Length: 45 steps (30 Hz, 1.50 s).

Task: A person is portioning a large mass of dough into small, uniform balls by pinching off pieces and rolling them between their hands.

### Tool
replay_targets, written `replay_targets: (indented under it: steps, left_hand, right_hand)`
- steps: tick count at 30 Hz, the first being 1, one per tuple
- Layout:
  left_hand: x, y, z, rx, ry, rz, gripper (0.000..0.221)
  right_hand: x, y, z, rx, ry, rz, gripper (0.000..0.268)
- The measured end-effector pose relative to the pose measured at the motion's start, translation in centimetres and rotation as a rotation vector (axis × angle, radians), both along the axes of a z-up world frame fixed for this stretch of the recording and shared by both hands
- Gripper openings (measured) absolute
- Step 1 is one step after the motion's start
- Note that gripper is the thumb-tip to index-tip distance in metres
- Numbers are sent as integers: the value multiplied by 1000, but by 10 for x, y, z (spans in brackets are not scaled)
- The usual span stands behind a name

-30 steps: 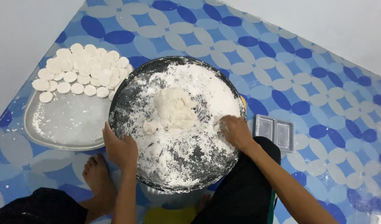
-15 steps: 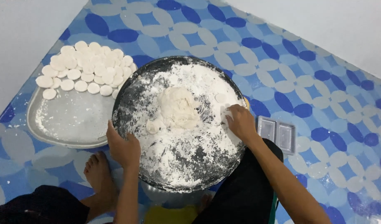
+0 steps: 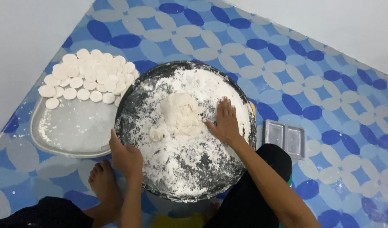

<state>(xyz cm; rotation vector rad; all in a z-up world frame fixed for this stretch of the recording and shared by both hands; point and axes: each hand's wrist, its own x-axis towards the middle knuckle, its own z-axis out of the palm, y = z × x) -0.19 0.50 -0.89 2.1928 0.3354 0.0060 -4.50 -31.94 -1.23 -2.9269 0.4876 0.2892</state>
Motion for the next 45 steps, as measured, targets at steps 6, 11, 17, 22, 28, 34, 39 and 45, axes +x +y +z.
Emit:
replay_targets:
  steps: [6,11,17,22,28,34,39,45]
  left_hand:
    - [3,0,8,8,28,-10,71]
    - [5,-3,-1,10,7,13,71]
    - [2,-5,-2,34,-13,13,70]
    - [1,-4,-2,30,-39,-1,68]
    - [1,-3,-3,30,20,11,65]
    - [1,-1,4,-16,26,6,66]
    - [2,-2,0,-12,-20,0,65]
    - [2,-2,10,-30,26,26,65]
  right_hand:
    - [20,-19,-10,11,-3,65,91]
    - [5,-42,-18,-186,20,168,85]
    - [-21,-44,-16,-185,28,177,87]
    - [-49,-38,6,-168,49,226,92]
    - [-68,-7,60,-46,367,250,109]
    - [-98,-8,43,-21,478,310,123]
    - [-95,-13,42,-45,188,270,115]
    - [-84,-42,11,-300,-161,246,48]
